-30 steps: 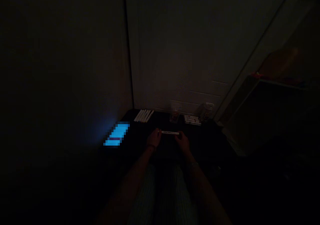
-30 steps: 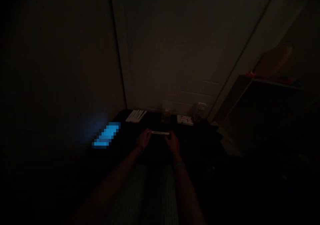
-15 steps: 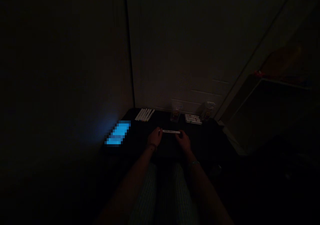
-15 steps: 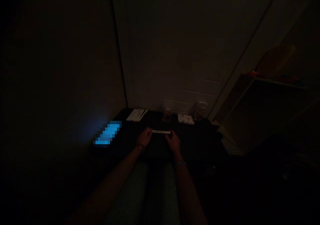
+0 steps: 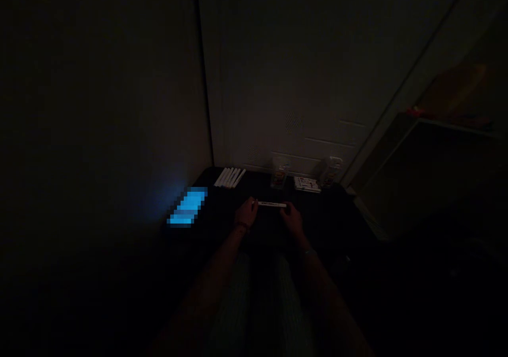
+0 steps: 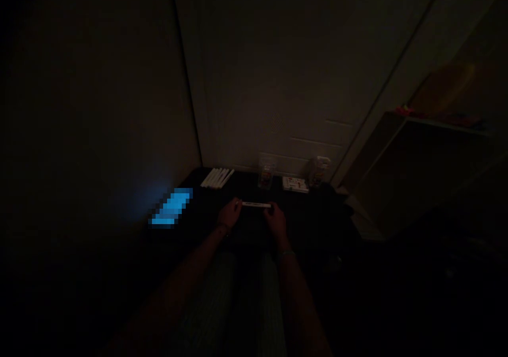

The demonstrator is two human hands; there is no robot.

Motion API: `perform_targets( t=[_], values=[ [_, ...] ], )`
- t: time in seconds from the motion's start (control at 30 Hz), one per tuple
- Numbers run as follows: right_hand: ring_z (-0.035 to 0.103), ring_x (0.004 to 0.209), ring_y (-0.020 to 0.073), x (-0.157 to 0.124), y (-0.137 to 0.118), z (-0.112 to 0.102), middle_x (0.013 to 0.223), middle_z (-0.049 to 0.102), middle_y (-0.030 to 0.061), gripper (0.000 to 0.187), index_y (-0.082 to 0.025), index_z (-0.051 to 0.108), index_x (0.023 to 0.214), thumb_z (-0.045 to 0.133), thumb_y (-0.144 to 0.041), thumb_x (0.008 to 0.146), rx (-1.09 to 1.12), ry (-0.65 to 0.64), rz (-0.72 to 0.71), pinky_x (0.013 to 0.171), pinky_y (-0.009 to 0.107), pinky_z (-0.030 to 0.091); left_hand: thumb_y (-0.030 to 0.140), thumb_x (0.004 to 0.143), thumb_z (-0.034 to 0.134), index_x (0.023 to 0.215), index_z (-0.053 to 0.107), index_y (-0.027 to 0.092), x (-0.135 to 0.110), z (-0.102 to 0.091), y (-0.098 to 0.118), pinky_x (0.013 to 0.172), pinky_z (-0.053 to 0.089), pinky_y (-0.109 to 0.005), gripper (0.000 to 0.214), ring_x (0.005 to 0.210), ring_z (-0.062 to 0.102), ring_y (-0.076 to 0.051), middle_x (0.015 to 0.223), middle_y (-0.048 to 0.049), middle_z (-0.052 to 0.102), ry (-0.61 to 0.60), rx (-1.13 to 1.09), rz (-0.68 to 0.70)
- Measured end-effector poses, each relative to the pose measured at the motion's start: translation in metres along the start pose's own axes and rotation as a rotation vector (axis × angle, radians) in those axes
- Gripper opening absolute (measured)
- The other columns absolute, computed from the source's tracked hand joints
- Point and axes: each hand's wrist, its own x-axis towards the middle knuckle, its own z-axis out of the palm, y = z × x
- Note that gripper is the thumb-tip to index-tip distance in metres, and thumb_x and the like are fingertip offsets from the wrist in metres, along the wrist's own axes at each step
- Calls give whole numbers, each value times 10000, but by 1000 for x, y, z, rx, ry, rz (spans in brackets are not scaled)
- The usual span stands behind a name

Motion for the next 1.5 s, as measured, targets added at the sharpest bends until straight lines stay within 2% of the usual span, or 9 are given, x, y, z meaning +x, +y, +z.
perform_targets(
  t=[0.2,0.53,0.77,0.97,1.3,1.5],
  values=[
    [543,735,113,-3,-2,0,848,588,-18,334,-266,504,1027,446,-416,734,35,-2,-11,635,207,406,437,838,202,856,462,221,1,4,-4,603,306,-217,338,751,518,-113,832,-18,567,21,2,36],
    [548,724,118,-1,0,1,833,595,-12,351,-259,520,987,424,-484,736,65,27,-12,631,210,404,436,838,207,858,466,216,0,2,-3,610,308,-215,341,765,521,-113,847,-22,572,11,31,21],
    [545,719,114,-1,1,2,835,593,-10,356,-256,522,998,428,-477,735,76,3,-11,631,203,403,437,840,192,856,461,213,1,4,-5,612,305,-218,350,760,519,-116,842,-25,571,35,32,57],
    [549,755,126,0,3,2,856,598,3,332,-248,534,993,399,-443,760,73,26,3,653,213,406,422,842,207,863,467,209,0,1,-3,616,306,-208,336,765,515,-109,843,-20,569,-5,37,16],
    [544,703,117,0,2,1,818,598,-9,345,-247,530,984,438,-459,727,97,19,-12,621,208,407,439,840,186,841,466,208,1,5,-6,589,305,-211,363,724,519,-108,813,-21,571,29,27,53],
    [541,741,123,1,3,0,849,594,-6,318,-261,532,995,428,-422,742,61,3,3,645,215,401,439,839,189,838,463,207,2,8,-9,592,307,-212,359,727,519,-109,805,-21,568,65,12,81]
  ],
)
